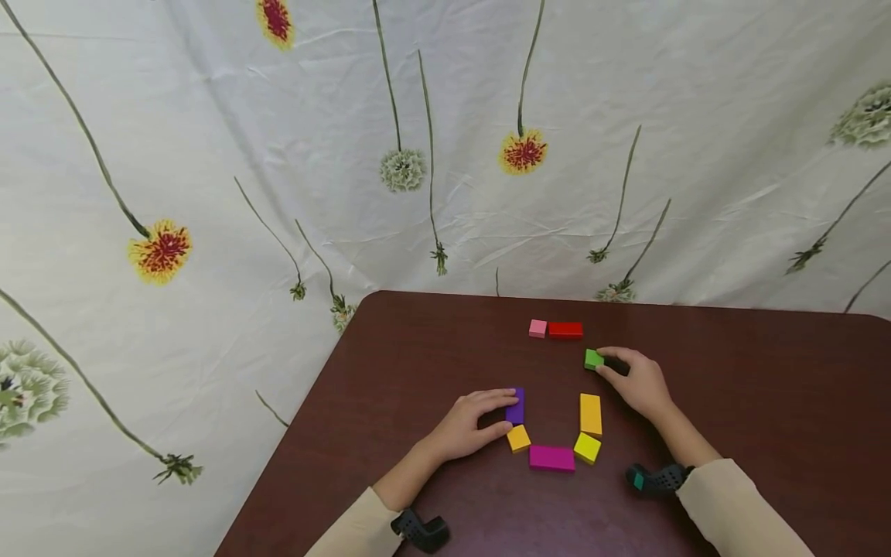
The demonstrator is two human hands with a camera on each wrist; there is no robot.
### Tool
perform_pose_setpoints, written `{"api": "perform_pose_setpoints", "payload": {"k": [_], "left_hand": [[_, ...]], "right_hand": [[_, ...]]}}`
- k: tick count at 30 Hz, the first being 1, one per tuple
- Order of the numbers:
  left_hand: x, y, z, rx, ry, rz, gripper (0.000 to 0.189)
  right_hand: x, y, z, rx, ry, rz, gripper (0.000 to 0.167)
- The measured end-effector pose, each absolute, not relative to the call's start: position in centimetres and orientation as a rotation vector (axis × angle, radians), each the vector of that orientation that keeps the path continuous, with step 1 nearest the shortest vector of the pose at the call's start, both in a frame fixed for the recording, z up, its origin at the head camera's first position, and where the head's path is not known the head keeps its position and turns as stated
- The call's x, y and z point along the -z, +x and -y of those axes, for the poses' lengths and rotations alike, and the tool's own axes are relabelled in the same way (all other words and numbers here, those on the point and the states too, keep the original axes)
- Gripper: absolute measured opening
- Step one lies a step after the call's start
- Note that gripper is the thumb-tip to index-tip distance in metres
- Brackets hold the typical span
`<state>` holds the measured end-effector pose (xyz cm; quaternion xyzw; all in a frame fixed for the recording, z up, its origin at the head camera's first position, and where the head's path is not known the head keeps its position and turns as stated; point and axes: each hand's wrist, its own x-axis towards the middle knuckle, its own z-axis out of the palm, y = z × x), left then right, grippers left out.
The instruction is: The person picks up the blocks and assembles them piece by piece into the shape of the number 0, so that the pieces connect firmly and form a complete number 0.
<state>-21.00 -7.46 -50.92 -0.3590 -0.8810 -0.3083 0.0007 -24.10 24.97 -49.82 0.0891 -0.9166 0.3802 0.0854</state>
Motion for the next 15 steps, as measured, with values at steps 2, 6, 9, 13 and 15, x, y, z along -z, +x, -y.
{"api": "perform_pose_setpoints", "payload": {"k": [2, 6, 9, 13, 15], "left_hand": [[50.88, -20.99, 7.43, 0.971, -1.125, 2.769, 0.044], [50.94, -20.95, 7.43, 0.969, -1.124, 2.769, 0.044], [50.97, -20.99, 7.42, 0.962, -1.124, 2.769, 0.044], [51.1, -21.03, 7.43, 0.966, -1.123, 2.766, 0.044], [51.14, -21.07, 7.42, 0.971, -1.12, 2.765, 0.044]], "right_hand": [[49.83, -23.72, -24.92, -1.13, 0.282, 2.73, 0.038], [49.74, -23.2, -24.82, -1.132, 0.312, 2.734, 0.037], [49.5, -22.99, -24.72, -1.145, 0.343, 2.751, 0.036], [49.36, -22.96, -24.59, -1.177, 0.4, 2.779, 0.036], [49.29, -23.06, -24.59, -1.196, 0.434, 2.787, 0.035]]}}
